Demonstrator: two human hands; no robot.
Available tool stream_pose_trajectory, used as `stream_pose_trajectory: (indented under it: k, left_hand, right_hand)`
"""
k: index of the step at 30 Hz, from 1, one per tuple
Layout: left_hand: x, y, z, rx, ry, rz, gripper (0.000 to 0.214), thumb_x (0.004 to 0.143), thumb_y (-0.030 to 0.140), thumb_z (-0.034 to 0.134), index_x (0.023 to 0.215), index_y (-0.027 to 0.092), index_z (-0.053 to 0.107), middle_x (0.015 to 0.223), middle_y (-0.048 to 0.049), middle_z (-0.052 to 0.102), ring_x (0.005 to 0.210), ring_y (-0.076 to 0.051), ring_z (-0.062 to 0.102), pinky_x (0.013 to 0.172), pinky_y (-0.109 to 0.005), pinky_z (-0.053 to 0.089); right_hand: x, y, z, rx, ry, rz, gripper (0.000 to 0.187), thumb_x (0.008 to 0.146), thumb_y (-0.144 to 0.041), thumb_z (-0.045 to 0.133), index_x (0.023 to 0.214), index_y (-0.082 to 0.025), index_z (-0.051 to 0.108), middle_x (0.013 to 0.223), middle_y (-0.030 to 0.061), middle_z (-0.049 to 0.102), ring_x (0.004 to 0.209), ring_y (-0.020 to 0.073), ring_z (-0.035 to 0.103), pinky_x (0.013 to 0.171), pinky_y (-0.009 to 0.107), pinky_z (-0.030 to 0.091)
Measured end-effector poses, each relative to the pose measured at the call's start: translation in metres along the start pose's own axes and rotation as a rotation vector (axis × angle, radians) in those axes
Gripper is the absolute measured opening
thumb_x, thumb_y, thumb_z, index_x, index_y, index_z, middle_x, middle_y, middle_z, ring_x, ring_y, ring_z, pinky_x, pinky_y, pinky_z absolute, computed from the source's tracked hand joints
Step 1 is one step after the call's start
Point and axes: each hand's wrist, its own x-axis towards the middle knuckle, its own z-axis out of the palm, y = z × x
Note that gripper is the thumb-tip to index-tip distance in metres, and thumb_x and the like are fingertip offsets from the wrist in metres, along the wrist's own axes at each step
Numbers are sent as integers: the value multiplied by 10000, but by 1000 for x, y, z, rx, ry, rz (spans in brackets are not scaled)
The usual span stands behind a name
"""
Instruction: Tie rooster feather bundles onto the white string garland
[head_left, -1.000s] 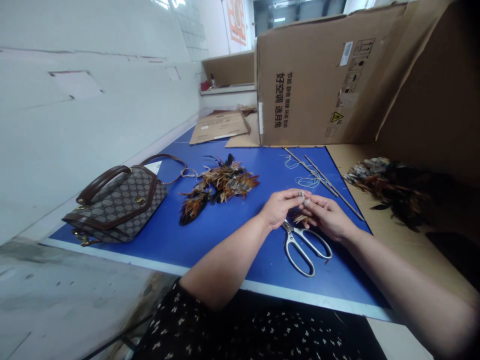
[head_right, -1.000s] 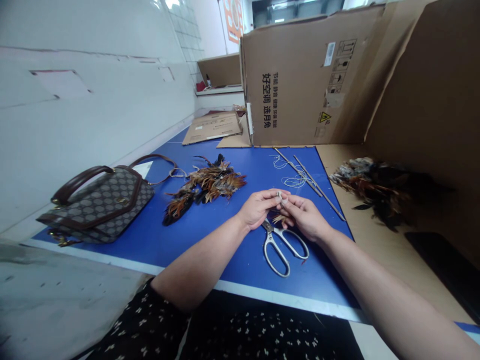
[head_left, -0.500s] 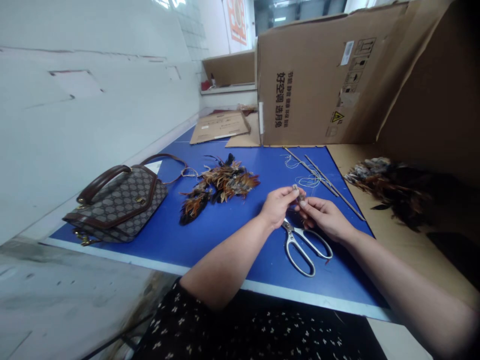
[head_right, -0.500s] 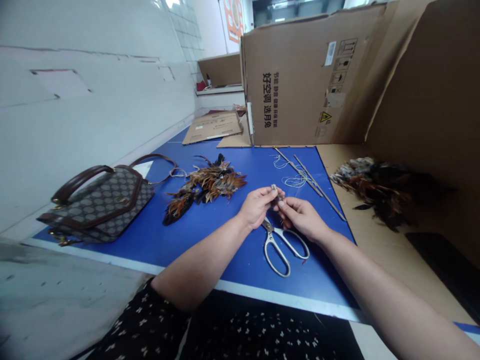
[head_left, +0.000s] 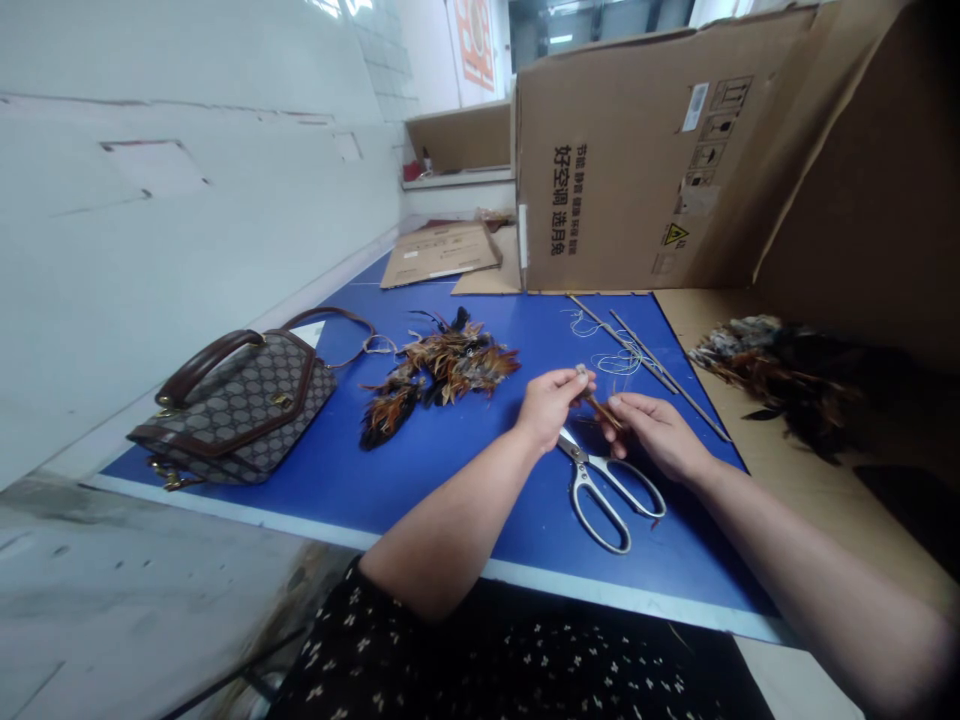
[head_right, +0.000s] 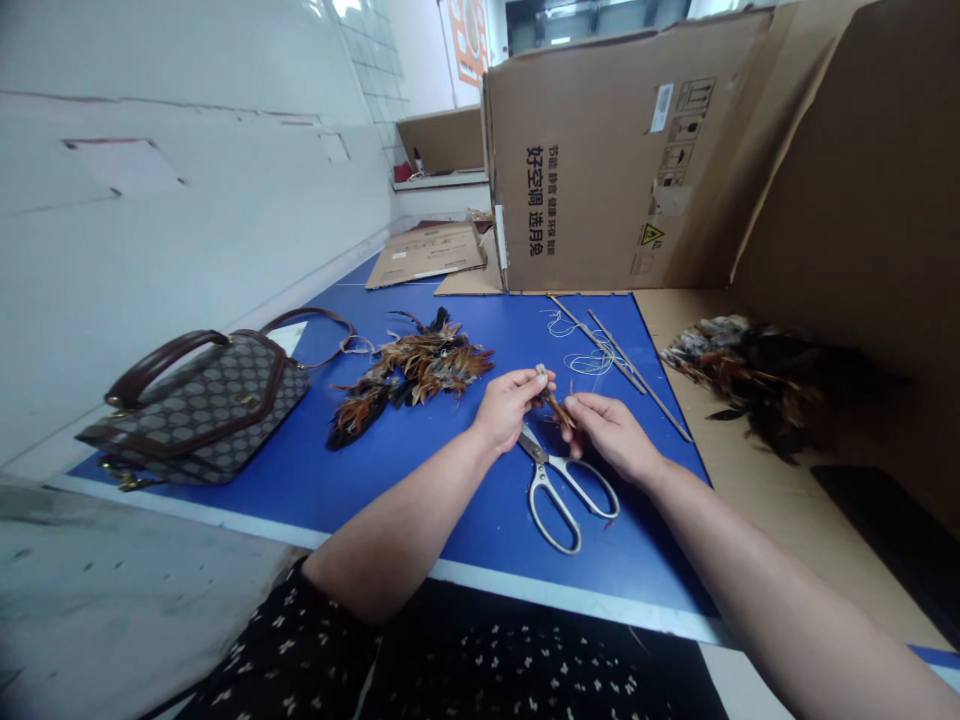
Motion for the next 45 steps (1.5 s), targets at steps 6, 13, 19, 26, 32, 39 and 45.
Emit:
stream_pose_trajectory:
  k: [6,13,19,26,32,39,45]
  left_hand:
    - [-6,0,1,80,-207,-88,431,713,443,883,954,96,799,727,-59,706,649,-123,610,697,-280,453]
    - [-9,0,3,10,-283,-147,479,701,428,911,1008,82,785,736,-73,711,618,-128,634,675,-285,484]
    - [-11,0,3,3,-348,-135,476,725,471,892,995,100,766,707,-57,692,622,-148,660,689,-299,517]
    - [-9,0,7,19,-231,-25,402,716,469,889,884,119,783,820,-67,731,743,-150,663,794,-311,516]
    - [-5,-6,4,55,-202,-35,407,688,451,901,897,117,799,891,-79,769,833,-154,668,877,-310,492]
    - [-12,-3,4,-22,-370,-220,495,638,481,937,872,90,744,784,-93,742,731,-194,714,808,-366,546]
    - [-10,-2,2,9,-361,-224,489,652,454,942,874,70,737,788,-78,713,692,-160,699,764,-335,542]
  right_hand:
    - [2,3,-2,12,-33,61,440,913,-594,696,869,-156,690,700,50,700,496,141,624,515,269,487]
    - [2,5,-2,12,-41,84,431,920,-563,684,809,-147,679,651,66,711,447,145,620,472,258,478]
    - [1,6,-3,35,-60,89,421,931,-543,674,824,-136,688,652,72,715,441,145,620,464,253,469]
    - [-1,-3,-9,-185,0,-19,454,934,-602,669,821,-162,691,695,53,701,519,139,623,540,269,499]
    - [-2,-8,-15,-209,243,-241,513,844,-519,809,1245,-223,688,1016,67,716,626,125,601,571,277,540]
    - [0,-3,-17,-340,155,-332,362,909,-472,754,1193,-251,797,1104,101,718,785,182,683,717,345,600]
    - [2,0,-20,-365,220,-348,286,918,-492,731,1037,-251,829,1110,101,747,676,169,651,589,334,580]
